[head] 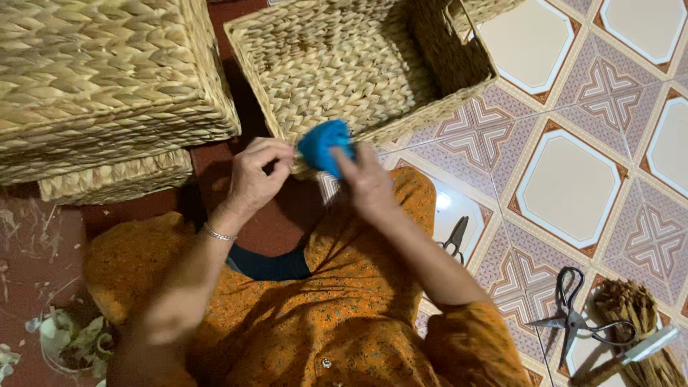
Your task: The person wipes the interior and exterior surfaces of a woven basket with a blue cloth, then uses scissors to trim loose strands. The person repeats the wiping and trimming on the same basket and then picks up another basket from a stack.
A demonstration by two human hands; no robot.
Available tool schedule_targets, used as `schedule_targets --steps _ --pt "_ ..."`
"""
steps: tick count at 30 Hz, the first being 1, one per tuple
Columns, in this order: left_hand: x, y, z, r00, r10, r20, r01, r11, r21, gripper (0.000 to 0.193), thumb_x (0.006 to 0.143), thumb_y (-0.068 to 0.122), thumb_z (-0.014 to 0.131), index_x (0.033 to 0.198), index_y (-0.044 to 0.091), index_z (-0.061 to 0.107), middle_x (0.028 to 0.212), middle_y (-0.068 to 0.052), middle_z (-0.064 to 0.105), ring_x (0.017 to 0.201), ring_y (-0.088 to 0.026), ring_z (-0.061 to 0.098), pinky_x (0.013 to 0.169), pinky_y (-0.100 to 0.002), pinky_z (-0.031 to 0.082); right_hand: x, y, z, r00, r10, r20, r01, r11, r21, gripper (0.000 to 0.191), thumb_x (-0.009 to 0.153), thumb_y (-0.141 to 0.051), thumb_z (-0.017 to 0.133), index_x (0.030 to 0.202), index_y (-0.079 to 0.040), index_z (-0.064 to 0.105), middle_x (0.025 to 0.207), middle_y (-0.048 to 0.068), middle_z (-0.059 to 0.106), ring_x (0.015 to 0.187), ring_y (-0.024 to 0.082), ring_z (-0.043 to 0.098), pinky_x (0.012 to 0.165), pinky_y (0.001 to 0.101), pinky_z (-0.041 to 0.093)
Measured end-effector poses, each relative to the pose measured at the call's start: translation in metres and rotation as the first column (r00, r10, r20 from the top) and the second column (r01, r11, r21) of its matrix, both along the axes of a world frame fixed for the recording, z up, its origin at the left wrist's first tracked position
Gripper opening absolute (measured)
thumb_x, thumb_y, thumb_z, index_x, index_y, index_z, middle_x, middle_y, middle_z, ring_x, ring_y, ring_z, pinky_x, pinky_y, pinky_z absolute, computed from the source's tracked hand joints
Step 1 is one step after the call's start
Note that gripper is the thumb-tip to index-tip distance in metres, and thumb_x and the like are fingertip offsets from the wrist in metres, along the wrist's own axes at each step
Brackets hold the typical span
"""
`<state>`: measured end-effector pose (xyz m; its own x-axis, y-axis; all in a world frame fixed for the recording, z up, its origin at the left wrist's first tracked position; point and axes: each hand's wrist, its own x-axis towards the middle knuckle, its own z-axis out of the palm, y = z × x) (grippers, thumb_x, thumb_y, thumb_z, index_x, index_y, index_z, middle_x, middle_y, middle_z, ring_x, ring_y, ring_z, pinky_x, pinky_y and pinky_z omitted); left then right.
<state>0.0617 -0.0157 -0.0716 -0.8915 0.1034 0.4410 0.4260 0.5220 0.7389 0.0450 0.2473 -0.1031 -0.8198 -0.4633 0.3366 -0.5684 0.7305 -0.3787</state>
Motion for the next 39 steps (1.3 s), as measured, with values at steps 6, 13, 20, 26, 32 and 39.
schedule_targets --steps 6,13,20,26,32,39 --pt "-0.021 -0.010 -0.023 0.824 0.191 0.534 -0.373 0.892 0.256 0.074 0.087 0.029 0.080 0.145 0.002 0.042 0.145 -0.023 0.048 0.130 -0.031 0.053 0.102 -0.043 0.054 -0.099 0.144 0.020 0.922 -0.257 -0.289 0.283 0.958 0.052 0.044 0.091 0.004 0.065 0.133 -0.009 0.065 0.122 0.018 0.064 0.106 0.044 0.061 0.084 0.0514 0.053" --pt "-0.041 0.013 -0.053 0.626 0.031 0.779 -0.344 0.907 0.241 0.109 0.083 0.037 0.077 0.162 0.010 0.007 0.160 -0.023 0.032 0.149 -0.035 0.032 0.119 -0.049 0.032 -0.124 0.157 0.000 0.762 -0.592 -0.263 0.602 0.797 -0.050 0.052 0.085 -0.009 0.078 0.135 -0.008 0.063 0.114 0.028 0.057 0.090 0.046 0.062 0.068 0.0550 0.051" --pt "-0.028 0.026 -0.077 0.759 0.027 0.651 -0.297 0.903 0.309 0.089 0.095 0.015 0.058 0.165 0.011 0.003 0.164 -0.019 0.038 0.148 -0.031 0.041 0.118 -0.038 0.038 0.023 -0.011 0.004 0.994 -0.071 -0.079 0.074 0.997 0.034 0.067 0.084 0.006 0.060 0.149 -0.011 0.050 0.117 0.026 0.054 0.088 0.042 0.065 0.067 0.0471 0.057" --pt "0.019 0.052 -0.093 0.932 0.040 0.359 -0.156 0.941 0.300 0.099 0.085 0.000 0.055 0.164 0.004 -0.005 0.167 -0.028 0.025 0.153 -0.035 0.034 0.123 -0.040 0.033 0.043 0.040 0.003 0.998 -0.004 -0.065 0.010 0.996 0.093 0.059 0.085 0.007 0.071 0.137 -0.022 0.064 0.121 0.018 0.061 0.103 0.033 0.069 0.079 0.0360 0.062" --pt "0.059 0.076 -0.073 0.969 -0.015 0.247 -0.064 0.950 0.306 0.101 0.090 -0.003 0.057 0.164 0.001 -0.011 0.170 -0.032 0.015 0.157 -0.043 0.027 0.129 -0.044 0.026 -0.010 0.188 0.005 0.879 -0.434 -0.197 0.448 0.894 0.027 0.047 0.091 -0.002 0.076 0.134 -0.013 0.062 0.115 0.025 0.060 0.094 0.044 0.065 0.075 0.0508 0.055" --pt "0.082 0.092 -0.058 0.960 0.039 0.278 -0.110 0.963 0.246 0.099 0.093 -0.001 0.061 0.163 0.000 -0.009 0.163 -0.033 0.026 0.150 -0.043 0.038 0.125 -0.043 0.034 -0.009 0.180 -0.006 0.760 -0.639 -0.117 0.649 0.742 0.167 0.046 0.091 -0.004 0.077 0.134 -0.018 0.065 0.115 0.022 0.060 0.094 0.042 0.064 0.071 0.0509 0.052"
